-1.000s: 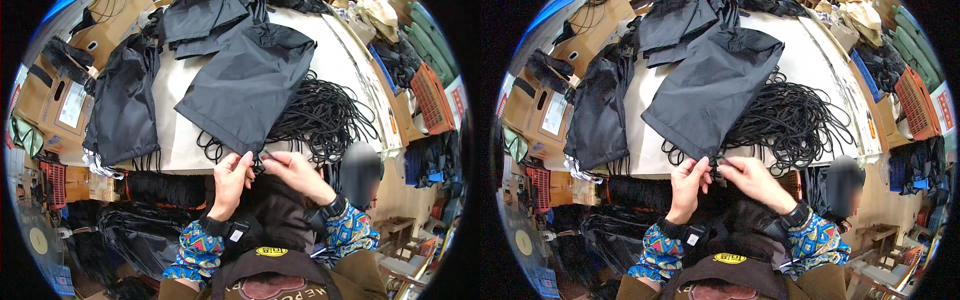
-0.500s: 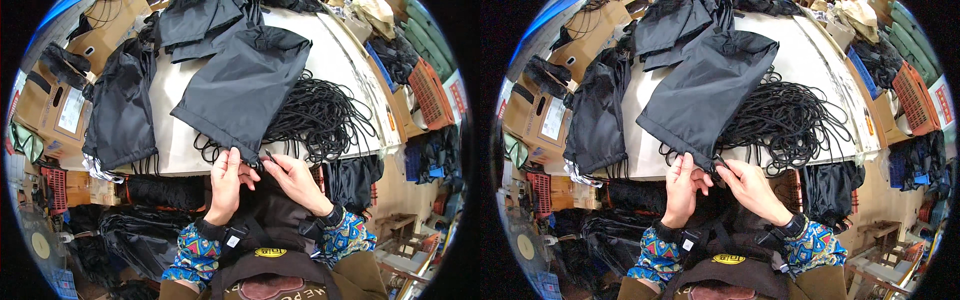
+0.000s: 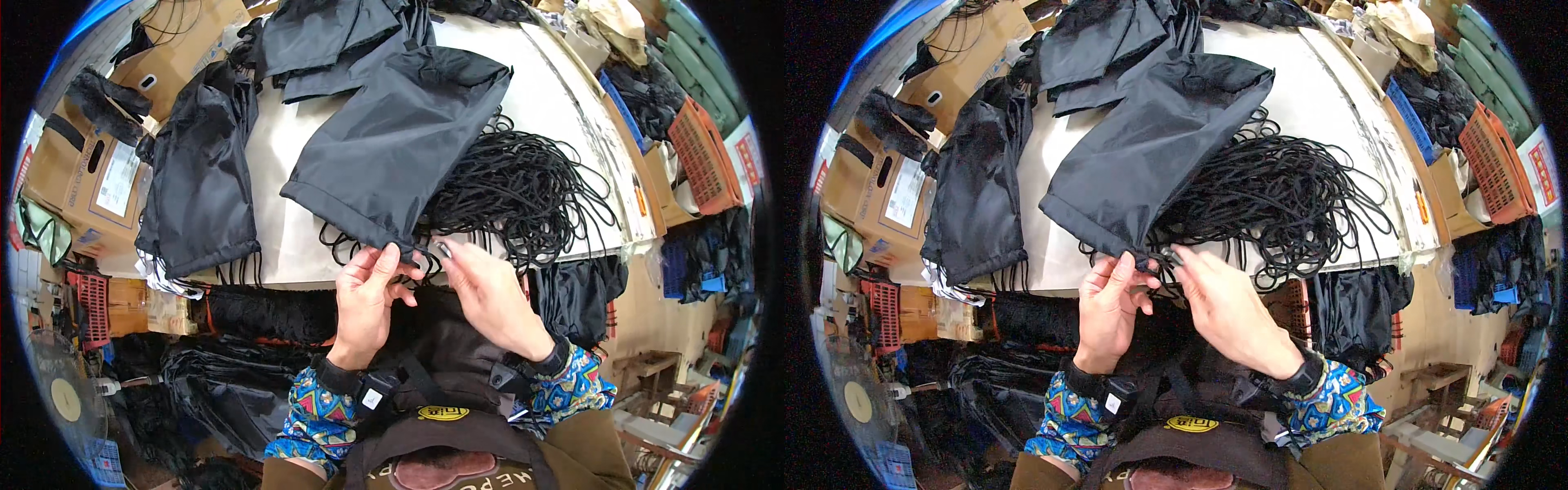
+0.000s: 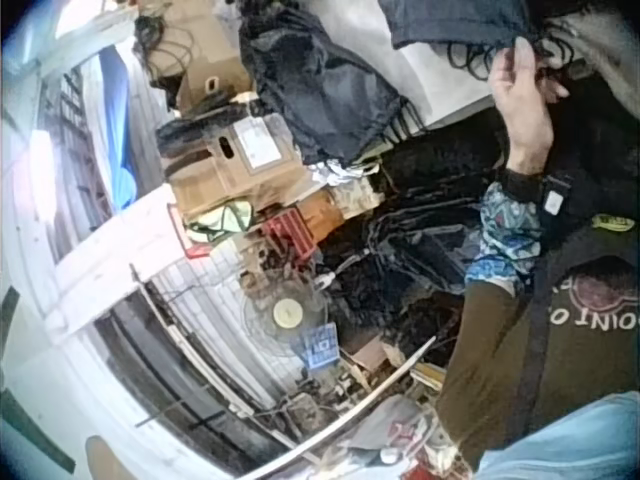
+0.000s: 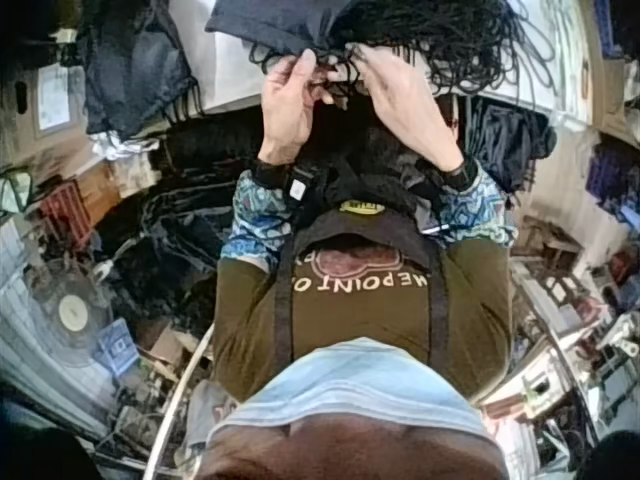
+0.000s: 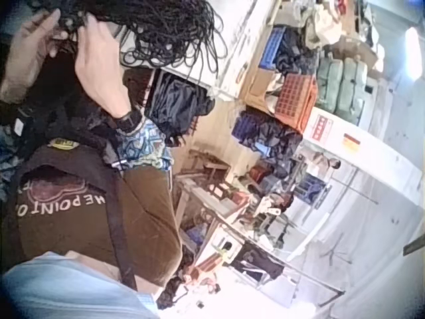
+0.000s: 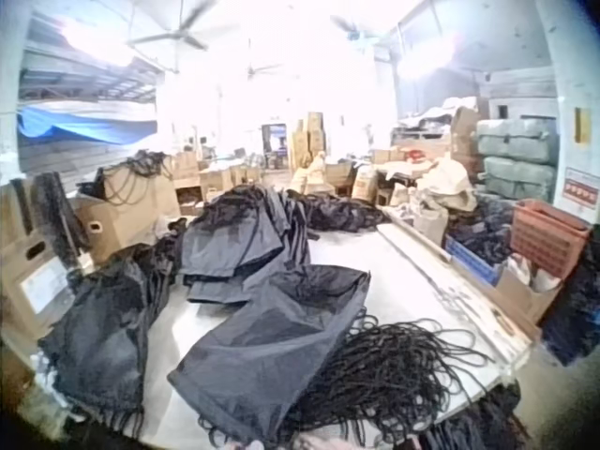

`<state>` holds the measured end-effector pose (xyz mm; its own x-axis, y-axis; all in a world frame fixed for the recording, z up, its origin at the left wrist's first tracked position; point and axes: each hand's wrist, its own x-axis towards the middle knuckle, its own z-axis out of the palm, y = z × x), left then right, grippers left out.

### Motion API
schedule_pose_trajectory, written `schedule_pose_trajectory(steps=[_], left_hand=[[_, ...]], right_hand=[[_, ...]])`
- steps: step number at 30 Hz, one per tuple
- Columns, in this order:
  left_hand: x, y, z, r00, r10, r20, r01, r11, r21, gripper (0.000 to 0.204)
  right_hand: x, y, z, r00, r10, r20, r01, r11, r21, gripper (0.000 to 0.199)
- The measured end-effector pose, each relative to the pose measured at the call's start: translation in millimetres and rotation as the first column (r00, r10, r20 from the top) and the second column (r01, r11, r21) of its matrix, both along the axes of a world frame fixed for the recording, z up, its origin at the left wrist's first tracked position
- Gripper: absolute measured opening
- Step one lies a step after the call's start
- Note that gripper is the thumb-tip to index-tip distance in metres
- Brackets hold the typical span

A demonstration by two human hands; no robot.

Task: The person assembles black drawstring bags by threading black cords through the top hems. They use a metal tool to pull the cords through the fabric channels, then tie the ends of the cords together. The process is repeated for multiple bags on a workbench in a warehouse setting.

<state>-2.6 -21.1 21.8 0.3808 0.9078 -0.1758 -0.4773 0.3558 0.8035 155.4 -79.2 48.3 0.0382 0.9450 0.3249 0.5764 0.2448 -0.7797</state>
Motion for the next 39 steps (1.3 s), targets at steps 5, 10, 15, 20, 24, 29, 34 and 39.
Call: schedule_pose_trajectory(steps=[5,10,15,20,24,29,34,39], left_hand=[[4.0,0.0,-3.5,0.999,0.032,0.036,-0.032,0.999,-0.004,0.014],[6.8,-2.5,0.6,0.999,0.043,-0.005,-0.042,0.999,0.033,0.013],[12.1,-9.3,4.7,0.991,0.038,-0.127,-0.024,0.994,0.108,0.014],[9.2,-4.3,8.9,0.975,0.092,-0.200,-0.061,0.986,0.157,0.016],[-18.7,27.0,22.6,0.956,0.260,-0.137,-0.240,0.959,0.152,0.021],[18.7,-9.3,13.4,0.943,-0.191,-0.272,0.228,0.967,0.112,0.025],[-19.5,40.6,3.1,0.980,0.198,-0.020,-0.196,0.977,0.080,0.022],[-4.3,21.0,-1.1,0.943,0.031,-0.332,0.028,0.985,0.171,0.023]], right_hand=[[-6.7,-14.1,3.8,0.922,-0.040,0.385,0.035,0.999,0.021,0.029],[-9.0,-14.6,5.9,0.878,-0.046,0.477,0.045,0.999,0.014,0.033],[-15.9,-12.5,3.7,0.857,-0.096,0.507,0.080,0.995,0.053,0.038],[-10.1,-5.4,3.2,0.864,-0.044,0.501,-0.005,0.995,0.096,0.042],[46.7,-25.6,30.9,0.879,0.048,0.475,-0.080,0.996,0.048,0.026],[26.2,-20.7,16.2,0.888,-0.005,0.460,-0.010,0.999,0.031,0.019],[39.2,-31.1,22.9,0.926,0.119,0.358,-0.088,0.991,-0.101,0.026],[51.3,-42.5,14.4,0.959,0.039,0.279,0.006,0.988,-0.157,0.016]])
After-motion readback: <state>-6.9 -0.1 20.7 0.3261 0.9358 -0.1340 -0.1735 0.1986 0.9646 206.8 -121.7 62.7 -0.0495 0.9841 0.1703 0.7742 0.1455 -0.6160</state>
